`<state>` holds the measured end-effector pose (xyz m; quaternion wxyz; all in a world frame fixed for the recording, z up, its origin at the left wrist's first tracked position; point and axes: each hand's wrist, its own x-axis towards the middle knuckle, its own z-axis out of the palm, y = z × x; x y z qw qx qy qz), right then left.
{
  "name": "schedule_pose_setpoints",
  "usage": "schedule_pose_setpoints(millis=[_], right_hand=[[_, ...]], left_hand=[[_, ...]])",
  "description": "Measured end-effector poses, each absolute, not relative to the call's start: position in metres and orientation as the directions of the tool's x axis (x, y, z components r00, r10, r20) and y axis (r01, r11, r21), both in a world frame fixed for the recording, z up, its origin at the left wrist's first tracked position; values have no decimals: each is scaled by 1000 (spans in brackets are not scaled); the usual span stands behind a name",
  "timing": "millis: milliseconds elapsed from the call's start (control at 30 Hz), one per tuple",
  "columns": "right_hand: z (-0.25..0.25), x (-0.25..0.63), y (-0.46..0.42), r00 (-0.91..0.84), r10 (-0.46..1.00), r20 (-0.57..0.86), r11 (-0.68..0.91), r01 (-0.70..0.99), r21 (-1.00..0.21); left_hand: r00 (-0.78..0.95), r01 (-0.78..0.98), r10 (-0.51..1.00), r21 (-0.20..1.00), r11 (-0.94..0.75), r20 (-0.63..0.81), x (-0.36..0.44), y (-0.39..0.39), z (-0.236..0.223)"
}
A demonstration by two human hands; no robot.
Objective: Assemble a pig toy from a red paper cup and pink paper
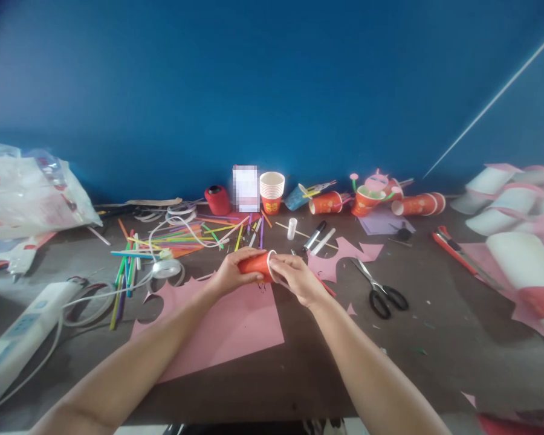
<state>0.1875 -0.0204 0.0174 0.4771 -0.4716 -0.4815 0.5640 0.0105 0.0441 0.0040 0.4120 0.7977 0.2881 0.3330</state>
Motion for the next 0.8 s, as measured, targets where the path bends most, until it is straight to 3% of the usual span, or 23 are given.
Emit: schedule_pose_setpoints(millis=[233, 500, 667, 800], right_hand=[[12, 185, -19, -148, 987, -63, -94, -214, -972], [13, 184, -20, -121, 986, -112, -132, -166, -977], [13, 184, -21, -186, 978, -95, -136, -222, -965], [17, 182, -22, -162, 986, -43, -68, -147, -987]], left_hand=[[621, 186, 735, 860, -476, 273, 10, 42, 8], [658, 103, 748, 972, -209, 91, 7, 42, 8], [673, 53, 740, 998, -36, -10, 9, 42, 9], [655, 72, 755, 997, -17, -34, 10, 43, 10]])
